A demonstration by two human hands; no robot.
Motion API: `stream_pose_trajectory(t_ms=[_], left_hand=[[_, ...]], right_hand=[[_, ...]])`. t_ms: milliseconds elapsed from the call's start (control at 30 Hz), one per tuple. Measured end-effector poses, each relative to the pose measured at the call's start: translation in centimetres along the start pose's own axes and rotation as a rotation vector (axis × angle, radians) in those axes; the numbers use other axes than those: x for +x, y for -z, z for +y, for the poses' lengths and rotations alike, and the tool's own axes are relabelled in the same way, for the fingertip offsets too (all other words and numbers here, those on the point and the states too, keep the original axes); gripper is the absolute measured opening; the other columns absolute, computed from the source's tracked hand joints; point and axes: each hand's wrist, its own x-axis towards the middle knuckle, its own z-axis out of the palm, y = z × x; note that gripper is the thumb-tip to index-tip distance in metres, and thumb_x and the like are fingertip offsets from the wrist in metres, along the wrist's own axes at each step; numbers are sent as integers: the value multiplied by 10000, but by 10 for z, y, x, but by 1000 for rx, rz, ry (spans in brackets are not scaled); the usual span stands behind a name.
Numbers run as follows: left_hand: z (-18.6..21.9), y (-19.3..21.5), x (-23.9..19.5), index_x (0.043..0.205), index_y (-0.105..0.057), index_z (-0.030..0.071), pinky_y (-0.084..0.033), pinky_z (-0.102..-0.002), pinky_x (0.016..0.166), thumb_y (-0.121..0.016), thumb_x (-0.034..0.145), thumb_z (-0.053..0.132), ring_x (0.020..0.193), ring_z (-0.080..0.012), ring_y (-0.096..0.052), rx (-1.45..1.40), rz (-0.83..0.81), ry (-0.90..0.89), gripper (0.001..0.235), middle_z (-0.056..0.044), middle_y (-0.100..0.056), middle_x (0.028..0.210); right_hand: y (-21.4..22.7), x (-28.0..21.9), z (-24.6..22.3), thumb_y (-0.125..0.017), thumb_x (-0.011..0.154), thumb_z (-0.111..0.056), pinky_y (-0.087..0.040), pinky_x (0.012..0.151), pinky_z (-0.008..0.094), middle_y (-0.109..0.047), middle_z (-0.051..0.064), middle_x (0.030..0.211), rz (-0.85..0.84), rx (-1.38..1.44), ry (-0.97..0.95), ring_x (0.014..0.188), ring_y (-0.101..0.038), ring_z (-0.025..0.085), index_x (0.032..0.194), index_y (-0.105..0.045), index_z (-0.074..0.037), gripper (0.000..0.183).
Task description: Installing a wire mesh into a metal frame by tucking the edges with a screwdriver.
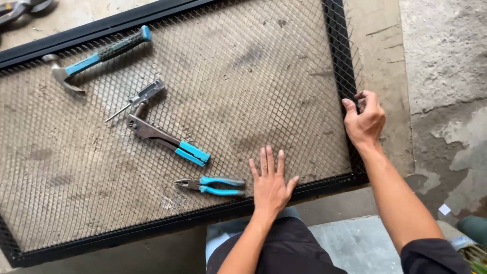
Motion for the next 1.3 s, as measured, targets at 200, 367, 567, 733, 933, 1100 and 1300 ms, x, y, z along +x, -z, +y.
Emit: stream_pose_trajectory(t_ms=[200,367,567,733,933,1100,1300], left_hand=[[-26,-18,-22,1625,-263,229,-37,-557,1259,-268,1020,668,1592,-237,-91,119,113,-165,748,-84,-155,1721],[-44,-21,-46,1573,-413,174,-209,-482,1254,-391,954,727,1542,-242,-297,133,284,-250,830,-94,-344,1663],[-62,-11,-80,1571,-426,103,-288,-404,1241,-480,1035,605,1519,-231,-360,223,254,-314,737,-77,-380,1642],[-72,-11,-99,1579,-418,115,-310,-395,1237,-538,1041,548,1521,-240,-362,253,236,-298,701,-86,-366,1648],[-67,3,-111,1464,-565,62,-406,-438,1196,-630,1061,343,1443,-255,-482,196,377,-287,495,-109,-524,1537],[-76,1,-118,1379,-631,68,-457,-434,1146,-554,1096,257,1320,-247,-617,86,496,-302,348,-103,-642,1409],[-78,25,-124,1193,-707,57,-487,-453,1072,-689,1022,132,1110,-230,-722,-6,609,-270,188,-52,-761,1118]], right_hand=[[1,1,1,-879,1013,-429,-556,696,381,-667,-45,757,-28,-32,-91,737,-720,222,1069,-684,-249,271],[0,6,-6,-775,1092,-408,-582,672,428,-671,59,762,61,-116,133,711,-732,321,1042,-632,-154,296],[6,9,-23,-545,1189,-390,-423,517,494,-602,132,793,37,-114,170,593,-602,389,1040,-510,-56,368],[3,11,-19,-411,1210,-450,-384,535,529,-608,185,799,50,-113,202,631,-586,503,1040,-492,-56,437],[-4,18,-16,-407,1211,-364,-403,425,424,-670,85,753,122,-173,253,511,-630,278,1168,-607,-34,388],[-30,14,25,-461,1178,-355,-325,448,530,-626,180,667,216,-335,256,547,-574,457,828,-588,-52,481],[-36,15,27,-401,1190,-500,-393,450,567,-706,162,757,258,-385,198,593,-629,485,927,-647,-91,545]])
